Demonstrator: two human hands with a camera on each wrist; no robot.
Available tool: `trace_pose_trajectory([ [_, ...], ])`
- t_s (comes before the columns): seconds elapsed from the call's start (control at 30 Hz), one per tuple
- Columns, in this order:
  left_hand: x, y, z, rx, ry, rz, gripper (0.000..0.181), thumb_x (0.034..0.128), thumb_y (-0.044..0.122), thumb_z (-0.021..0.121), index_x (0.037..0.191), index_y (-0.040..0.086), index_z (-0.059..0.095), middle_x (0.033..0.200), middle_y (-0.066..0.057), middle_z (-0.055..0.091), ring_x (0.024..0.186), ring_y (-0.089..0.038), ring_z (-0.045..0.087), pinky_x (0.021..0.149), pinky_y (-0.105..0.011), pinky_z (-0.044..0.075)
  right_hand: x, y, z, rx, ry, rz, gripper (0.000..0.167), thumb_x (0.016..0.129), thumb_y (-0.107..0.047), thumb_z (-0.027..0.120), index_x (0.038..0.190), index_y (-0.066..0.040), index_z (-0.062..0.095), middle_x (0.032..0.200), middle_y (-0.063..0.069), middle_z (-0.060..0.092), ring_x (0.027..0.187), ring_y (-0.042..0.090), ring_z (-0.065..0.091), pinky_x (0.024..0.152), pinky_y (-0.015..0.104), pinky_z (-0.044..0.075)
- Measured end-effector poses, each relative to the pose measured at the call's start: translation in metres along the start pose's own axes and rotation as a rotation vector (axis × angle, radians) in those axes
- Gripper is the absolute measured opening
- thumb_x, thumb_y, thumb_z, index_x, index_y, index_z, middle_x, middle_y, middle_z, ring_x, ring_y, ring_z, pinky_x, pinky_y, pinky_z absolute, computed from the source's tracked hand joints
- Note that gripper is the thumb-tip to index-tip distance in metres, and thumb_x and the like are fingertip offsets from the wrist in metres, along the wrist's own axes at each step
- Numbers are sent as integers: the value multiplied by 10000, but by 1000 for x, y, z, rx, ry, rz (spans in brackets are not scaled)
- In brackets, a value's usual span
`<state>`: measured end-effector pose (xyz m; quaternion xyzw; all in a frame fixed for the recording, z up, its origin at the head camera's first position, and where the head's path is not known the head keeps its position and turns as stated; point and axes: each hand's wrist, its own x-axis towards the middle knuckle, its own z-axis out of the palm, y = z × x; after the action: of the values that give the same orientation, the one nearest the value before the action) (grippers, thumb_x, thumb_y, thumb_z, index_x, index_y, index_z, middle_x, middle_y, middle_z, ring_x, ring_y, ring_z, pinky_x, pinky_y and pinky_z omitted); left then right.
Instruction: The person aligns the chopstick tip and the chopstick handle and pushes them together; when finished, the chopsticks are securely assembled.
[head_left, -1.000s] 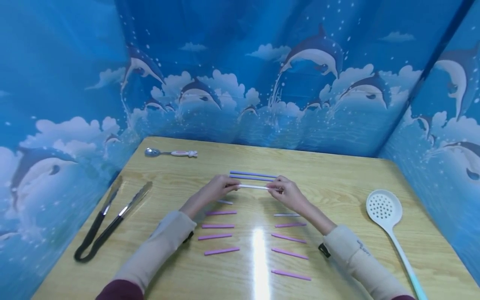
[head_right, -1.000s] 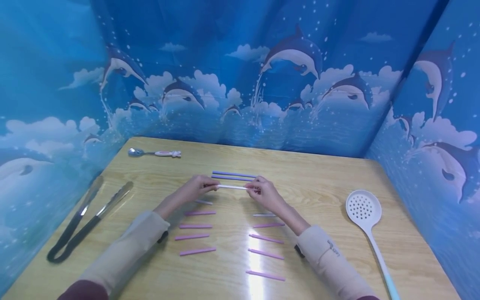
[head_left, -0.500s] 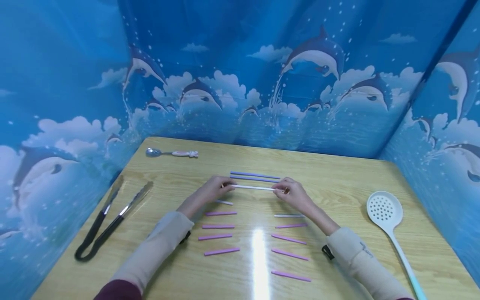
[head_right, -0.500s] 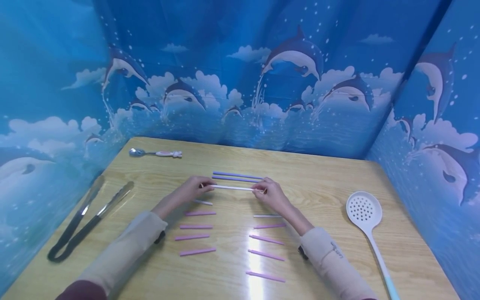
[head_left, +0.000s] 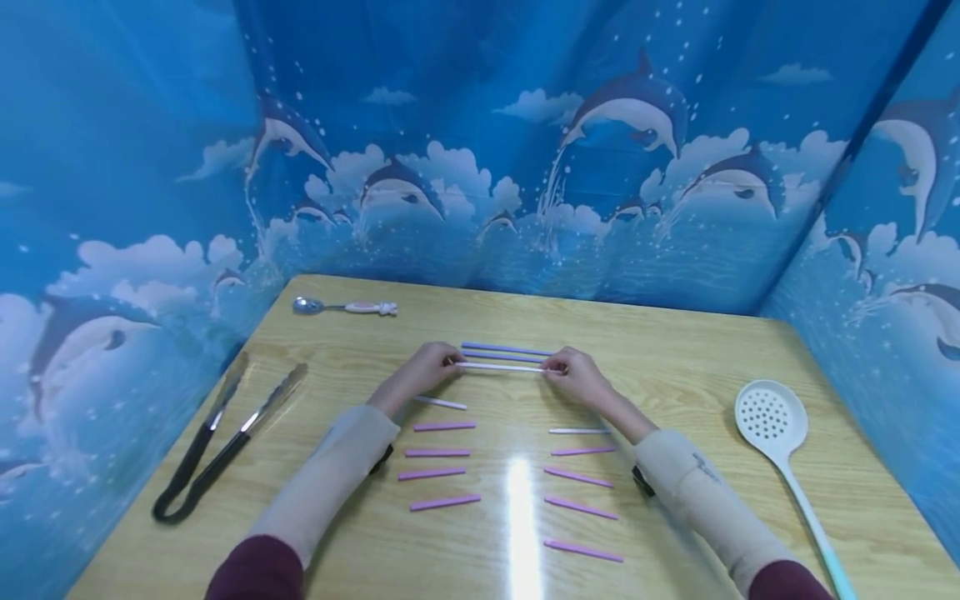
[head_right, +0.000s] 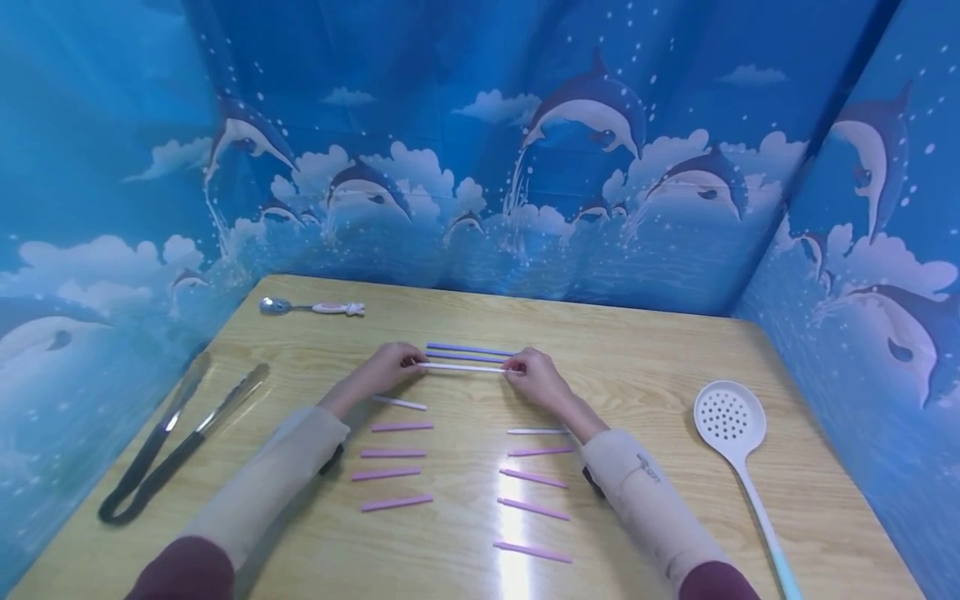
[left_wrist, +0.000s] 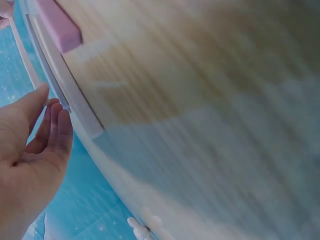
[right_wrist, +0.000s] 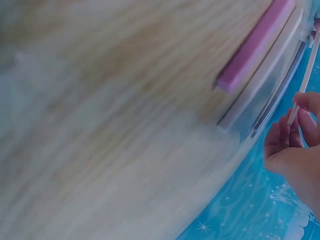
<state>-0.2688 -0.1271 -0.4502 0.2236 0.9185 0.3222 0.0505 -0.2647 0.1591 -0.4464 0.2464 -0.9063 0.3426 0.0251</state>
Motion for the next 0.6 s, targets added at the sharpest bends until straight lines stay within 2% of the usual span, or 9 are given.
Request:
trace_pose_trajectory([
  [0.07, 5, -9, 6, 18, -5, 21, 173, 910, 113, 637, 1037, 13, 698, 982, -131, 687, 907, -240, 630, 830, -357, 523, 2, 2, 1, -7, -29, 21, 86, 846, -6, 644, 881, 48, 701, 807, 112, 617, 759, 207, 572, 703, 318, 518],
  [0.1, 13, -26, 14, 3, 4, 56, 184, 915, 176, 642, 1030, 48, 708, 960, -92, 690, 889, -204, 628, 815, -322, 520, 3, 2, 1, -12, -42, 26, 91, 849, -7, 639, 887, 49, 700, 813, 118, 618, 761, 213, 573, 706, 327, 518],
  [0.17, 22, -40, 22, 14, -9, 63, 187, 909, 206, 654, 1024, 72, 716, 936, -62, 689, 878, -177, 626, 809, -302, 518, 3, 3, 2, -15, -67, 49, 96, 851, -15, 643, 899, 45, 701, 830, 120, 621, 774, 217, 573, 714, 331, 514],
  [0.23, 27, -43, 25, 16, -19, 55, 177, 903, 195, 661, 1008, 65, 719, 913, -57, 690, 864, -177, 627, 799, -298, 521, 4, 4, 3, -22, -84, 62, 97, 854, -19, 644, 902, 44, 700, 837, 124, 623, 776, 216, 572, 711, 325, 509],
  [0.3, 29, -39, 23, -4, -40, 9, 163, 894, 159, 669, 987, 34, 719, 893, -74, 689, 851, -195, 631, 790, -310, 528, 5, 5, 3, -26, -93, 73, 95, 858, -22, 644, 903, 41, 700, 842, 124, 625, 775, 212, 569, 703, 318, 501],
  [0.33, 23, -23, 16, 17, -56, -34, 149, 884, 92, 666, 993, 0, 710, 909, -110, 689, 873, -234, 635, 810, -347, 530, 5, 5, 4, -25, -93, 84, 94, 859, -25, 646, 903, 36, 701, 844, 122, 625, 776, 209, 567, 703, 313, 495],
  [0.43, 14, -4, 9, 53, -37, -41, 152, 888, 55, 647, 997, -40, 696, 925, -145, 683, 885, -257, 631, 815, -343, 527, 5, 5, 4, -28, -88, 92, 93, 862, -27, 645, 901, 34, 702, 842, 121, 625, 772, 207, 566, 699, 318, 492],
  [0.6, 8, 8, 4, 84, -27, -58, 160, 899, 51, 630, 1011, -47, 689, 951, -161, 677, 918, -272, 622, 815, -292, 516, 5, 5, 5, -28, -81, 106, 91, 865, -28, 646, 902, 32, 705, 840, 121, 622, 780, 215, 570, 713, 334, 497],
])
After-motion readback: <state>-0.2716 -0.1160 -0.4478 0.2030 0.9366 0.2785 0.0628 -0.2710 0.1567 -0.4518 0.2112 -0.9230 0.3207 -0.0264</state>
